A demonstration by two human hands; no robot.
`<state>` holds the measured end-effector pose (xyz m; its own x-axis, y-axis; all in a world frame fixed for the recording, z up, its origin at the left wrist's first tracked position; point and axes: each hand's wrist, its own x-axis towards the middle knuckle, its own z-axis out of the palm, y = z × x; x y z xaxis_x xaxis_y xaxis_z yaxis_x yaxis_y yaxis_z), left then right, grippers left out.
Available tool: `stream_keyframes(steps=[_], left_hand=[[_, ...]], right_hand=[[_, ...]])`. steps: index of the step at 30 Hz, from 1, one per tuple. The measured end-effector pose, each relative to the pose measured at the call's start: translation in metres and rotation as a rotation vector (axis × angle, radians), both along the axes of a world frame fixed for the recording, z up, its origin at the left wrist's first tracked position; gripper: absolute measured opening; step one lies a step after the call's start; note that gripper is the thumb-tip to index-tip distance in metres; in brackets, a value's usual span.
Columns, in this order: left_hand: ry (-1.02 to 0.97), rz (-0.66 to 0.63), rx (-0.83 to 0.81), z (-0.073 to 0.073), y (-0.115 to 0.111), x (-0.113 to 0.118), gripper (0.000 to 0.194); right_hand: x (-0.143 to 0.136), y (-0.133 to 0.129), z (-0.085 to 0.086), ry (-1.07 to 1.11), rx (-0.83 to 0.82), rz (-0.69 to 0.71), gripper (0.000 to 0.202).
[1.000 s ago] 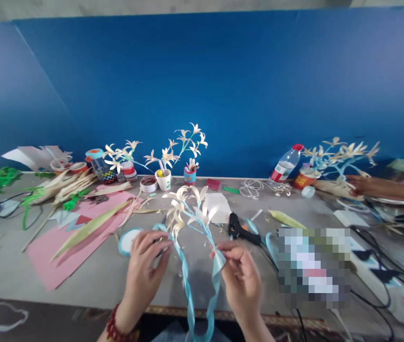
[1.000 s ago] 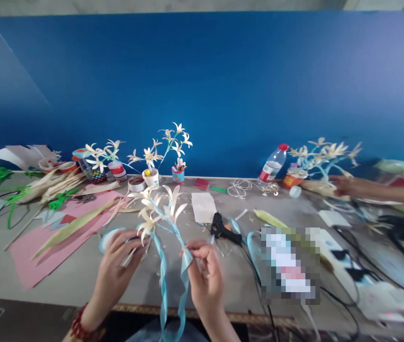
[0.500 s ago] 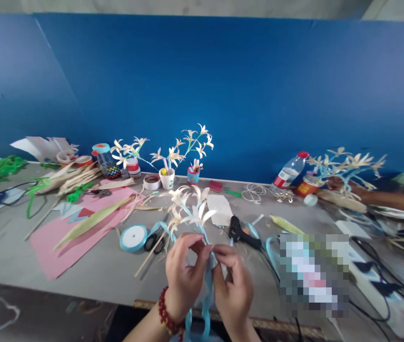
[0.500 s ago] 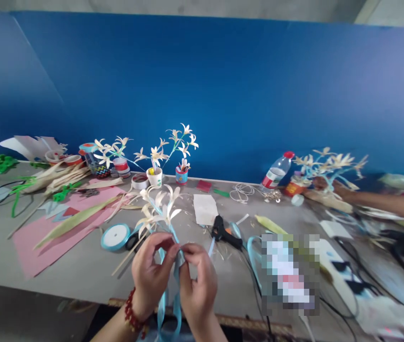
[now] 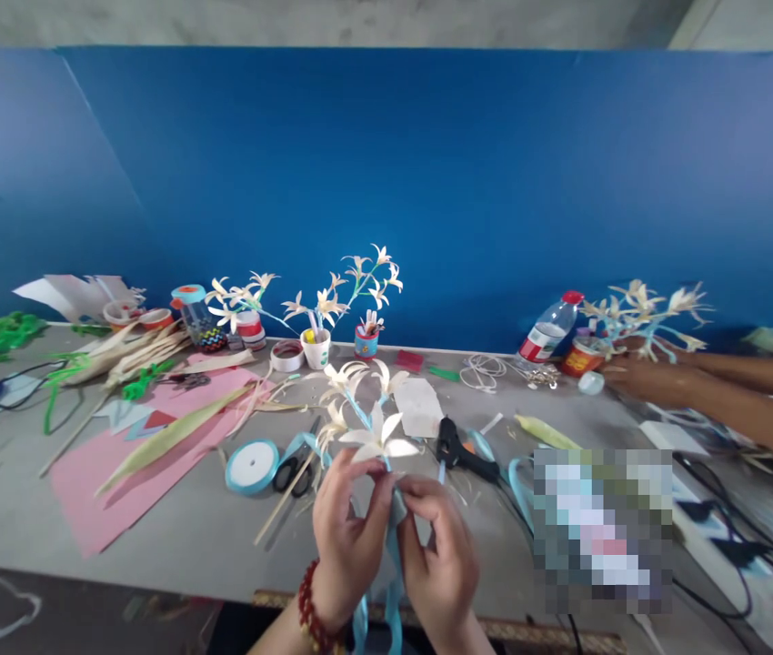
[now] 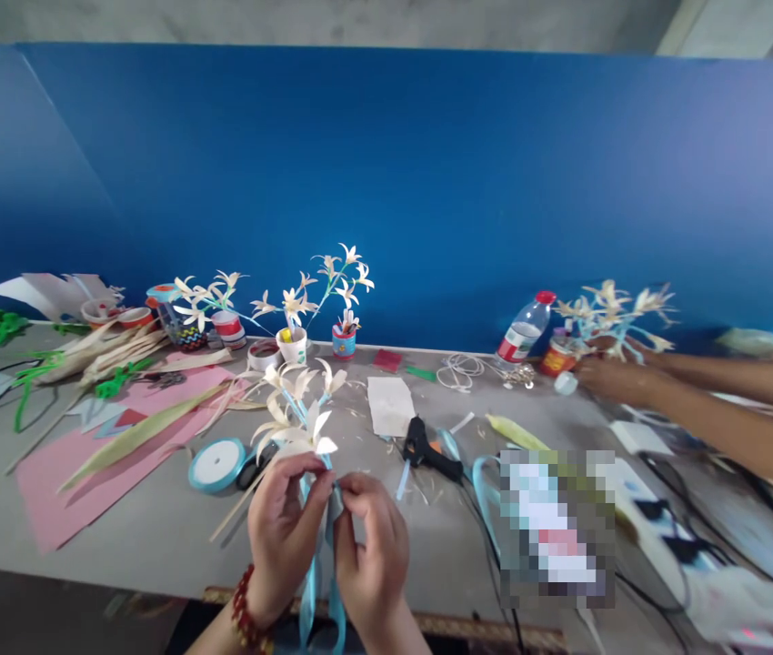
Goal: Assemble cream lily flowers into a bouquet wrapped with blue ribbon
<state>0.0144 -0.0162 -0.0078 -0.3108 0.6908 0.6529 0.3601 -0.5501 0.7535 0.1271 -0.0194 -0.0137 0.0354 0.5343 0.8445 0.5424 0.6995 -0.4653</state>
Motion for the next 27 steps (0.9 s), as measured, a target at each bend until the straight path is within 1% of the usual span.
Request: stream_keyframes(steps=[3, 5, 9, 12, 15, 17, 21, 24, 27], left_hand=[[-0.049, -0.010, 0.020, -0.010, 0.002, -0.001, 0.010], [-0.050, -0.033, 0.046, -0.012, 0.003, -0.002, 0.008], [0.039, -0.085, 0.152, -0.004, 0.004, -0.006, 0.013], [0.067, -0.114, 0.137, 0.003, 0.004, -0.006, 0.015], [0.101, -0.091, 0.118, 0.006, 0.004, -0.006, 0.019], [0.106, -0.072, 0.113, 0.007, 0.005, -0.005, 0.021], [0.089, -0.083, 0.108, 0.009, 0.006, -0.002, 0.021], [0.055, -0.093, 0.074, 0.010, 0.005, 0.000, 0.020], [-0.099, -0.134, 0.033, 0.009, 0.003, 0.005, 0.013]], right_hand=[[-0.001, 0.000, 0.003, 0.008, -0.005, 0.007, 0.018], [0.000, -0.001, 0.005, 0.018, -0.008, 0.013, 0.019], [0.001, -0.001, 0.006, 0.016, -0.034, 0.013, 0.015], [0.002, -0.002, 0.006, 0.015, -0.035, 0.022, 0.016], [0.003, -0.001, 0.004, 0.032, -0.034, 0.031, 0.018], [0.003, 0.000, 0.001, 0.072, -0.065, 0.064, 0.018], [0.003, 0.002, -0.005, 0.192, -0.172, 0.162, 0.019], [0.002, 0.002, -0.006, 0.266, -0.199, 0.184, 0.018], [0.001, 0.003, -0.002, 0.330, -0.229, 0.202, 0.015]])
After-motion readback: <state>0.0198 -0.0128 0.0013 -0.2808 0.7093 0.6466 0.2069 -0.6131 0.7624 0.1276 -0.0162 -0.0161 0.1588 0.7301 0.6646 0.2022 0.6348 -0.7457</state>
